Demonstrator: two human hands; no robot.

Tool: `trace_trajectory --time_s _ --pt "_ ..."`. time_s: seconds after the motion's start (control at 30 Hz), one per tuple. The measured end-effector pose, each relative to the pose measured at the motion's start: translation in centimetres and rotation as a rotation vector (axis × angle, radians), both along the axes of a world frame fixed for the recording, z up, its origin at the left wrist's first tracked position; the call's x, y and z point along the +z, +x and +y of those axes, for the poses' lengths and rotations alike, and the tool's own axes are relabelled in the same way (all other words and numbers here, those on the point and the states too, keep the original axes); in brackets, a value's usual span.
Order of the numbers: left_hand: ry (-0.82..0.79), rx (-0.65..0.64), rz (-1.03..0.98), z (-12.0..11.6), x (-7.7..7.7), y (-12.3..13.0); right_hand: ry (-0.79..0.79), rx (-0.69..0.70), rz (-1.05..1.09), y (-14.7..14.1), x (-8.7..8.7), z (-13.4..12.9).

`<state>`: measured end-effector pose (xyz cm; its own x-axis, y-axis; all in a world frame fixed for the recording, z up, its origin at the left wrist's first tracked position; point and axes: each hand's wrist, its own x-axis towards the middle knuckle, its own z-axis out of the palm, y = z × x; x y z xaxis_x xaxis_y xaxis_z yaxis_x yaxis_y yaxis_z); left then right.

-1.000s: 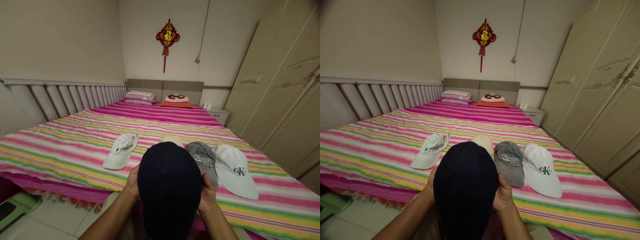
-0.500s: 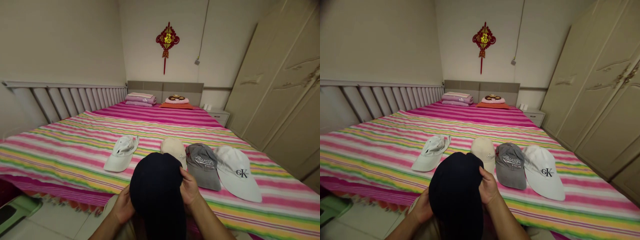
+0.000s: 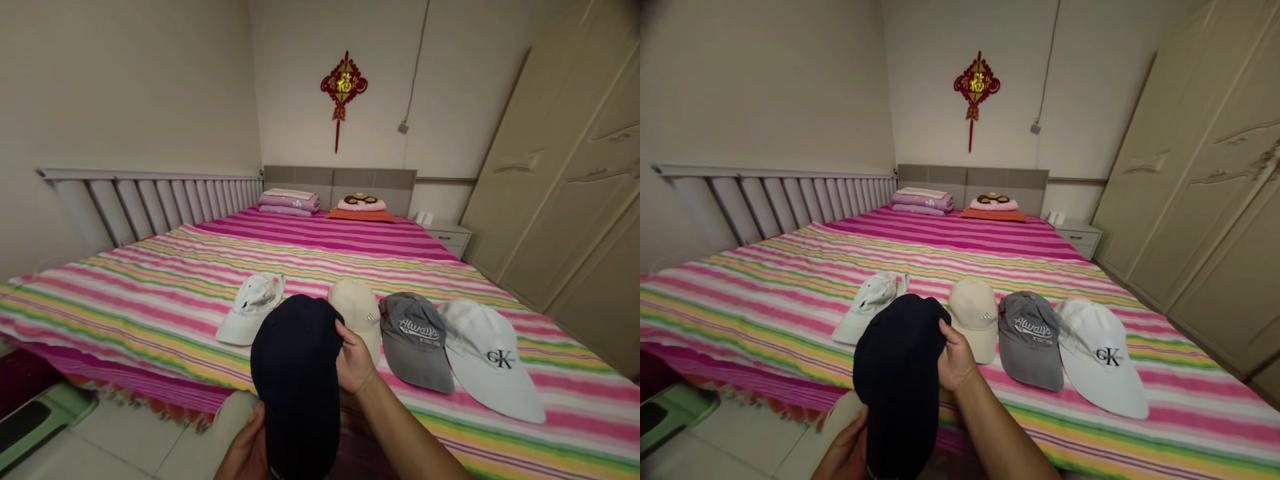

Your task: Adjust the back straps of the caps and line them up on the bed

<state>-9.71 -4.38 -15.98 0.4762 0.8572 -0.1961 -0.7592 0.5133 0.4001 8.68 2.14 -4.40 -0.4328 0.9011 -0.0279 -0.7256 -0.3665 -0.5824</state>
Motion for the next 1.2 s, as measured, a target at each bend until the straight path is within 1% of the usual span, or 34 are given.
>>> trace_trajectory --time_s 0.07,0.13,0.2,0.27,0.3,0.37,0.43,0.53,0.6,0.73,0.8,0.9,1.03,1.2 --pt "-0.020 0.100 0.030 0.9 0.1 -0.9 0.026 -0.037 -0.013 0.1 -0.5 -0.1" --pt "-0.025 0.161 0.053 1.7 0.3 -1.7 0.067 -0.059 -0.029 0.5 -1.4 -0.6" --pt "0.003 0.170 0.054 2.3 0.5 -2.3 0.096 -0.051 -0.063 1.6 -2.8 -1.2" --pt "0.051 0.163 0.034 3.2 0.9 -2.7 0.085 -0.042 -0.123 3.2 -4.5 -2.0" --pt "0.077 0.159 0.025 3.7 1.1 -2.9 0.071 -0.070 -0.154 4.2 -5.4 -2.5" --pt "0.108 0.153 0.027 5.1 1.5 -3.1 0.040 -0.155 -0.227 6.4 -7.1 -3.3" --pt "0.121 0.161 0.048 6.9 1.9 -3.1 0.022 -0.290 -0.317 8.5 -8.5 -4.1" --pt "0.119 0.197 0.076 10.0 2.7 -2.5 0.016 -0.475 -0.474 10.8 -10.0 -4.9" --pt "0.090 0.222 0.095 12.0 3.3 -1.7 0.009 -0.535 -0.535 11.5 -10.8 -5.1" --pt "0.050 0.271 0.116 15.4 4.1 -0.1 0.015 -0.574 -0.606 11.6 -11.8 -5.2" --pt "0.042 0.287 0.119 16.8 4.0 0.5 0.019 -0.577 -0.632 11.4 -12.2 -5.1" --pt "0.018 0.325 0.136 18.3 3.5 0.9 0.020 -0.563 -0.648 11.3 -12.4 -5.1" --pt "-0.019 0.355 0.170 19.4 2.8 1.2 0.022 -0.564 -0.657 11.4 -12.4 -5.1" --pt "-0.073 0.375 0.216 19.5 2.8 1.4 0.013 -0.555 -0.674 11.4 -12.6 -5.2"
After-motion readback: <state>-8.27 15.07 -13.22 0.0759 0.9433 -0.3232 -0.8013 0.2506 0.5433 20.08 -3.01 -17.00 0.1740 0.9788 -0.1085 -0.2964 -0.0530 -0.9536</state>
